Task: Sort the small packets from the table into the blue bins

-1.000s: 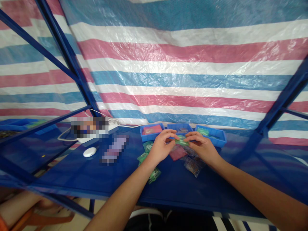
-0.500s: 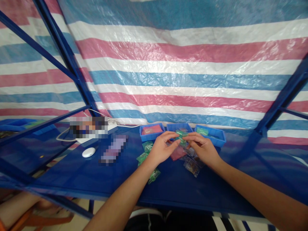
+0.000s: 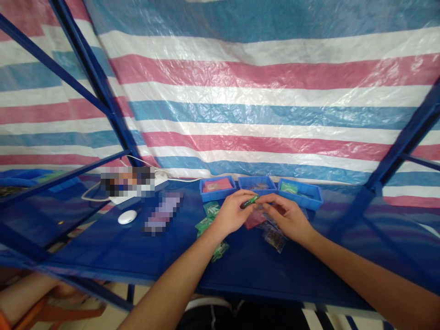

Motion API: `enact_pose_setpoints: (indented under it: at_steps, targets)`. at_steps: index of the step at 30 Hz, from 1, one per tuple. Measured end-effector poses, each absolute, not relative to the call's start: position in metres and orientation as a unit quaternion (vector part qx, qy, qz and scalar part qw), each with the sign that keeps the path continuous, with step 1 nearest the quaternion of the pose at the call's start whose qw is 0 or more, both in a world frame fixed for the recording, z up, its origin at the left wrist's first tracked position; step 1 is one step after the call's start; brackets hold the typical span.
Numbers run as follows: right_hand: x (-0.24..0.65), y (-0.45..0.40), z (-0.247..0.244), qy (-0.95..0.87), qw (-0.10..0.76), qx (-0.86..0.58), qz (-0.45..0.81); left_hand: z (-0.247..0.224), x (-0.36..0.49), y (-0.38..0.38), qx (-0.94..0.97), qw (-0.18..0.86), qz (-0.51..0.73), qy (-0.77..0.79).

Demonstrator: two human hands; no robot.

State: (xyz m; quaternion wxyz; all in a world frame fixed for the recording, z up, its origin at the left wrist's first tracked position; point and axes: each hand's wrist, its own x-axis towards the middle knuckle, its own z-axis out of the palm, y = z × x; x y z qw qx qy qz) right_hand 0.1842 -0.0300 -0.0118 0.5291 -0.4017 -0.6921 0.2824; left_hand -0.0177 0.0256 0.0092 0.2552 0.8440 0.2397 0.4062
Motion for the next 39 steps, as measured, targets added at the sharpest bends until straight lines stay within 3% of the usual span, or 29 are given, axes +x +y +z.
enact_pose_setpoints:
  at_steps: [9, 16, 19, 23, 29, 33, 39]
  targets:
    - [0.188, -0.025, -0.011, -0.689, 0.554, -0.420, 0.206, 0.000, -0.020, 0.032, 0.766, 0.307, 0.456, 0.334]
    - [0.191, -0.025, -0.006, -0.742, 0.512, -0.400, 0.167, -0.002, -0.013, 0.028, 0.751, 0.436, 0.442, 0.226]
    - [0.193, -0.026, -0.003, -0.765, 0.487, -0.401, 0.124, -0.002, -0.014, 0.027, 0.762, 0.405, 0.447, 0.237]
    - [0.197, -0.027, 0.003, -0.781, 0.459, -0.423, 0.003, 0.002, -0.020, 0.029, 0.797, 0.274, 0.462, 0.277]
    - [0.224, -0.018, 0.019, -0.736, 0.341, -0.558, -0.176, 0.010, -0.024, 0.024, 0.844, 0.173, 0.426, 0.277]
    - [0.258, -0.011, 0.024, -0.687, 0.252, -0.649, -0.208, 0.011, -0.025, 0.022, 0.848, 0.175, 0.411, 0.285]
    - [0.290, 0.002, 0.014, -0.662, 0.113, -0.725, -0.153, 0.012, -0.026, 0.023, 0.852, 0.166, 0.405, 0.287]
